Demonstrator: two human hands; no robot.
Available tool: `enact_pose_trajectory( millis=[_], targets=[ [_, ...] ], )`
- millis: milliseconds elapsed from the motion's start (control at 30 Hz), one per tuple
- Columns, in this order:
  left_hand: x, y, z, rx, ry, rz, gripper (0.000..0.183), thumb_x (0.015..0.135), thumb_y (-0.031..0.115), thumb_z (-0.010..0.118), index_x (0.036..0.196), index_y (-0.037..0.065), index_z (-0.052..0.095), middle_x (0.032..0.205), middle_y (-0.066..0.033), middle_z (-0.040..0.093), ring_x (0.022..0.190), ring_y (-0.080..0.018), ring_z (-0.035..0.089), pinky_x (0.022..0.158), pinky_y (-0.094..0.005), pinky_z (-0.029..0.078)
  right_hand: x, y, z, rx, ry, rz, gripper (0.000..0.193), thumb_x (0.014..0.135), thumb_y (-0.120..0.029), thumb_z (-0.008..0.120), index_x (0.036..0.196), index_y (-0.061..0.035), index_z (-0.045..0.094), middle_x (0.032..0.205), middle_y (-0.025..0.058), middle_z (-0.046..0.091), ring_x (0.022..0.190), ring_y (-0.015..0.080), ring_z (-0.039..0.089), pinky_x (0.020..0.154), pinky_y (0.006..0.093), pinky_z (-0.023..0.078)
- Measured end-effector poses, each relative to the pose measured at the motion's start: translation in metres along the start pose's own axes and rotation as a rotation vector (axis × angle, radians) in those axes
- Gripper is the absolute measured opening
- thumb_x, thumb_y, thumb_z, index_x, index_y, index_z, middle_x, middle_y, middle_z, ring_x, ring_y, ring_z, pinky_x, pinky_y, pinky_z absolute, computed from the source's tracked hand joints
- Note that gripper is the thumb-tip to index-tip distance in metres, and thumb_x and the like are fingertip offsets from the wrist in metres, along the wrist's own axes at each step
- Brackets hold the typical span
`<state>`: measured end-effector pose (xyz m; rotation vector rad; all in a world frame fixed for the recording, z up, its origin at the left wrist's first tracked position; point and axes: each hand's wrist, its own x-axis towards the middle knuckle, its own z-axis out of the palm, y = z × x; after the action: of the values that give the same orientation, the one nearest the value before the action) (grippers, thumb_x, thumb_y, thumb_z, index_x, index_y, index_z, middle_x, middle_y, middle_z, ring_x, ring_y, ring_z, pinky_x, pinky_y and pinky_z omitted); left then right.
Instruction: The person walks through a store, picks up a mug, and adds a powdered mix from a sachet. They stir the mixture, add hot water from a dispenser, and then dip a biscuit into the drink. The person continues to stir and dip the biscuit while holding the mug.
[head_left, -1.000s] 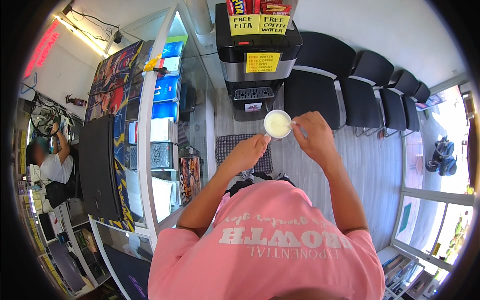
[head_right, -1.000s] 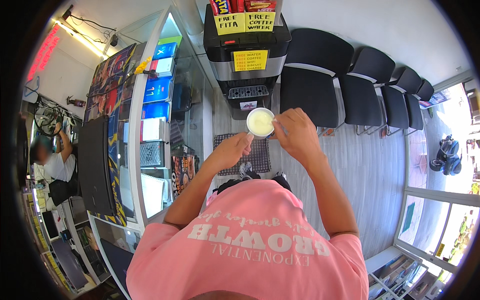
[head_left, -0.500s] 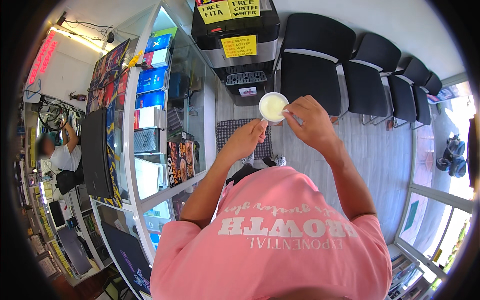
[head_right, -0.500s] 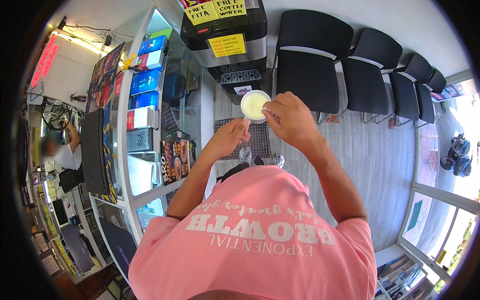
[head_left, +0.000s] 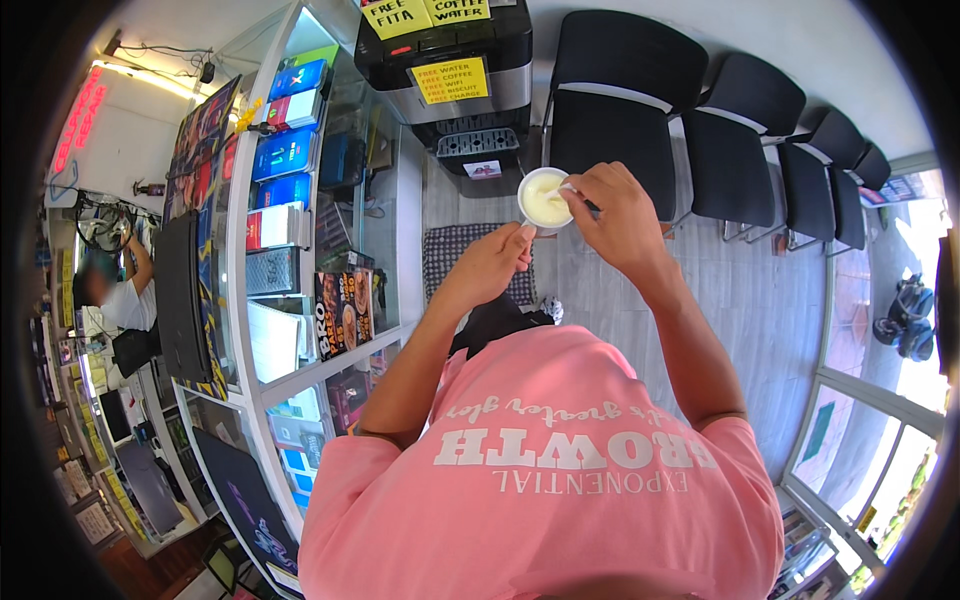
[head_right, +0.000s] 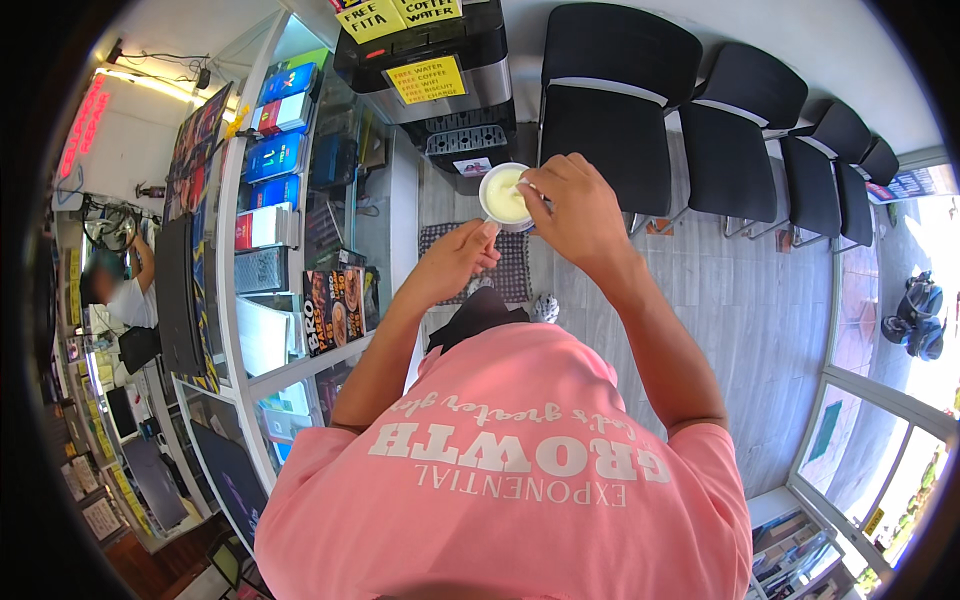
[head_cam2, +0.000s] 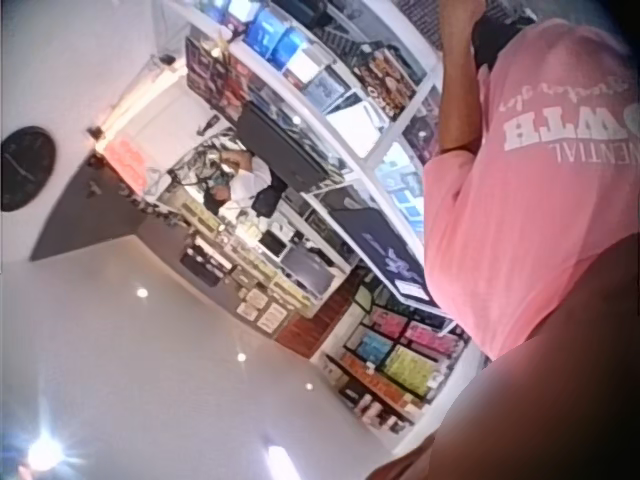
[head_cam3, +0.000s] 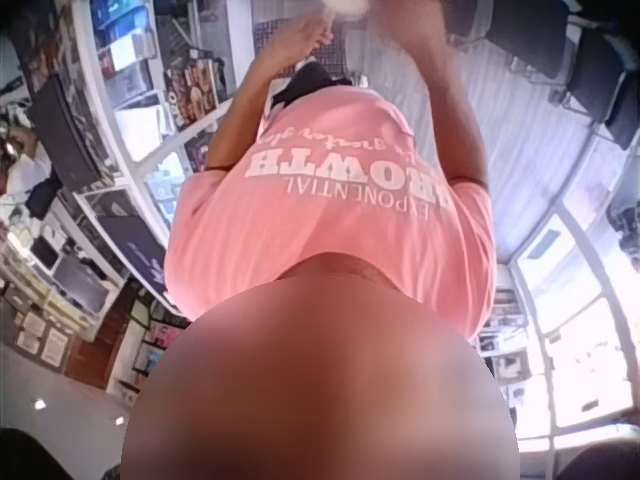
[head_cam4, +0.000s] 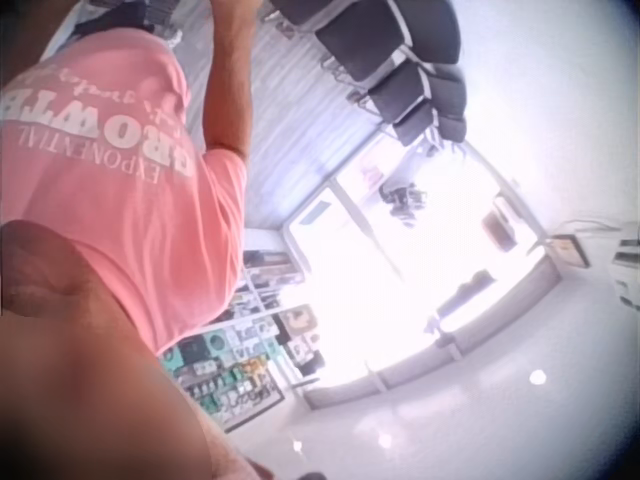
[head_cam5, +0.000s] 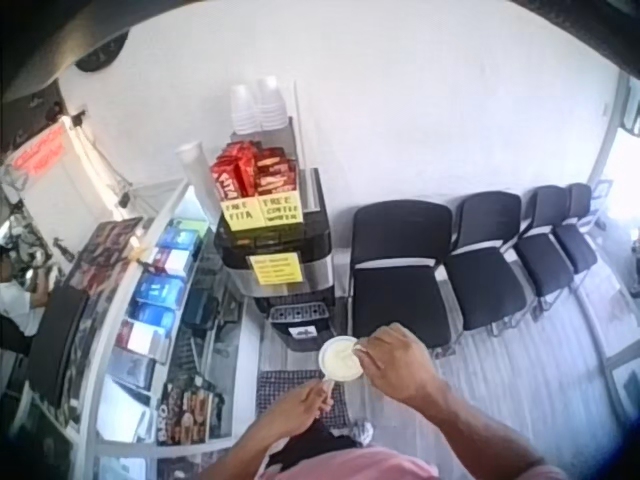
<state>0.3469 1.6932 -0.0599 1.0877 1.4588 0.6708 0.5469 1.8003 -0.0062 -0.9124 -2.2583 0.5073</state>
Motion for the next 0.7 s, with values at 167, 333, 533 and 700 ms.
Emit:
enact_pose_trajectory(
  millis=[167, 333, 533, 700],
  targets=[
    [0.015, 0.003, -0.015, 0.043, -0.019, -0.022, 0.055, 0.111, 0.050, 0.039, 0.109, 0.000, 0.061, 0.096, -0.0091, 0.068, 0.089, -0.0159, 0.068, 0.081, -0.0302, 0.052, 0.004, -0.002, -0.005, -0.029, -0.041, 0.068, 0.011, 0.089, -0.012, 0.072, 0.092, -0.0021, 0.074, 0.087, 0.0091, 0.067, 0.084, 0.0287, 0.061, 0.076, 0.0401, 0.051],
    [0.035, -0.004, -0.043, 0.062, -0.089, 0.027, 0.054, 0.110, 0.051, 0.039, 0.103, 0.001, 0.060, 0.094, -0.0104, 0.069, 0.087, -0.0188, 0.068, 0.081, -0.0321, 0.053, 0.026, -0.002, 0.015, 0.010, -0.007, 0.186, 0.022, 0.087, -0.013, 0.076, 0.106, -0.0021, 0.074, 0.085, 0.0091, 0.065, 0.083, 0.0282, 0.061, 0.076, 0.0396, 0.052],
    [0.057, 0.000, -0.093, 0.144, -0.112, 0.096, 0.053, 0.111, 0.049, 0.036, 0.102, 0.002, 0.059, 0.091, -0.0101, 0.067, 0.083, -0.0222, 0.068, 0.080, -0.0360, 0.054, 0.101, -0.033, 0.005, 0.004, 0.207, 0.276, 0.035, 0.089, -0.013, 0.078, 0.122, -0.0028, 0.071, 0.082, 0.0077, 0.062, 0.080, 0.0200, 0.059, 0.073, 0.0338, 0.051],
    [0.078, -0.016, -0.127, 0.224, -0.101, 0.127, 0.055, 0.111, 0.050, 0.035, 0.100, 0.001, 0.059, 0.088, -0.0096, 0.067, 0.082, -0.0228, 0.067, 0.081, -0.0369, 0.054, 0.227, -0.057, 0.015, 0.086, 0.199, 0.147, 0.020, 0.095, -0.020, 0.071, 0.100, -0.0017, 0.074, 0.078, 0.0105, 0.068, 0.067, 0.0269, 0.061, 0.066, 0.0347, 0.050]
  ],
)
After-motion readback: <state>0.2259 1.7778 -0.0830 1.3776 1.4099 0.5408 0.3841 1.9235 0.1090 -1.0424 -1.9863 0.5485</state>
